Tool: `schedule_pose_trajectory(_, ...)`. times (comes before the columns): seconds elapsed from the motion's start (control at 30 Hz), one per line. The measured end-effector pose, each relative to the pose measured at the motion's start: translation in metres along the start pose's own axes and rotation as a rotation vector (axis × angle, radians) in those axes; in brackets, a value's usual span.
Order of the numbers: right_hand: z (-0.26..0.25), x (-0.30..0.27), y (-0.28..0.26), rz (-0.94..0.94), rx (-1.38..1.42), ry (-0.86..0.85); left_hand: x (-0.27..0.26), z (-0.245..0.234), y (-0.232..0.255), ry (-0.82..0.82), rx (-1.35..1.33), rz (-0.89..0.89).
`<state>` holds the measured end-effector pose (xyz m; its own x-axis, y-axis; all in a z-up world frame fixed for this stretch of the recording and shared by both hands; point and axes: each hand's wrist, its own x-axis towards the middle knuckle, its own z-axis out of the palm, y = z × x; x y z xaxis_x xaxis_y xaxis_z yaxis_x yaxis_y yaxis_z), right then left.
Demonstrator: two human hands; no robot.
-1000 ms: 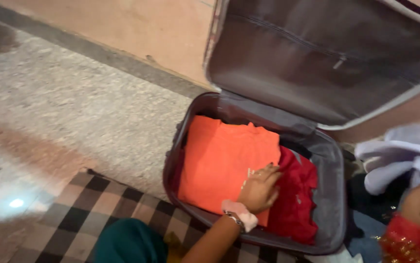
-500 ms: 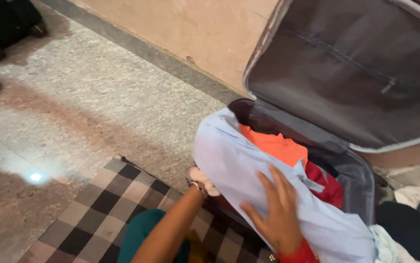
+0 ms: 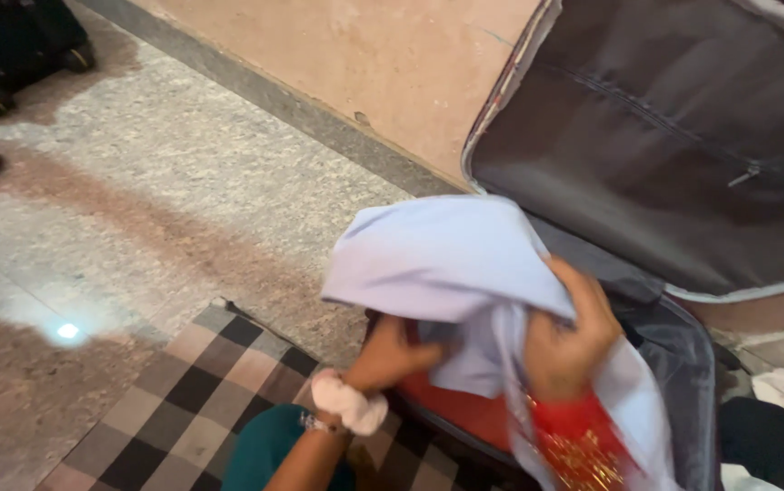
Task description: The person folds and places several garments into an open suitcase. They handle an orange t-shirt, a light blue button-up shirt, and a black graphic t-shirt, arranging them neatly inside the luggage.
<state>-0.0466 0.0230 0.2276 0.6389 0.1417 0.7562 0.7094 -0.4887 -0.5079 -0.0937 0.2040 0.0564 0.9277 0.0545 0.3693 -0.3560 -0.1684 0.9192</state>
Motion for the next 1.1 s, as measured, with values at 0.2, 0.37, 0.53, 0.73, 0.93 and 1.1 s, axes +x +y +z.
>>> schedule_pose_trajectory(0.2,0.071,0.034,-0.076,-0.144,0.312,-0.522,-0.007,0.021,0.008,0.277,-0.109,-0.024)
schedule_pose_trajectory(0.37,0.026,-0.035,-0.033,-0.032,0.064,-0.478,0.013,0.000,0.004,0.765,-0.670,-0.277)
schedule_pose_trajectory(0.53,0.018,-0.119,0.052,0.381,0.184,-0.605,0.018,0.011,0.029,0.489,-0.261,-0.278)
schedule_pose_trajectory(0.73,0.021,-0.143,0.109,0.747,0.050,-0.498,0.015,0.021,0.047,0.166,0.118,-0.095)
schedule_pose_trajectory(0.93,0.025,-0.137,0.090,0.246,0.305,-0.428,0.014,0.018,0.020,0.001,-0.009,-0.093)
schedule_pose_trajectory(1.1,0.035,-0.149,0.129,0.565,0.248,-0.538,0.006,0.021,-0.004,-0.164,-0.359,-0.253)
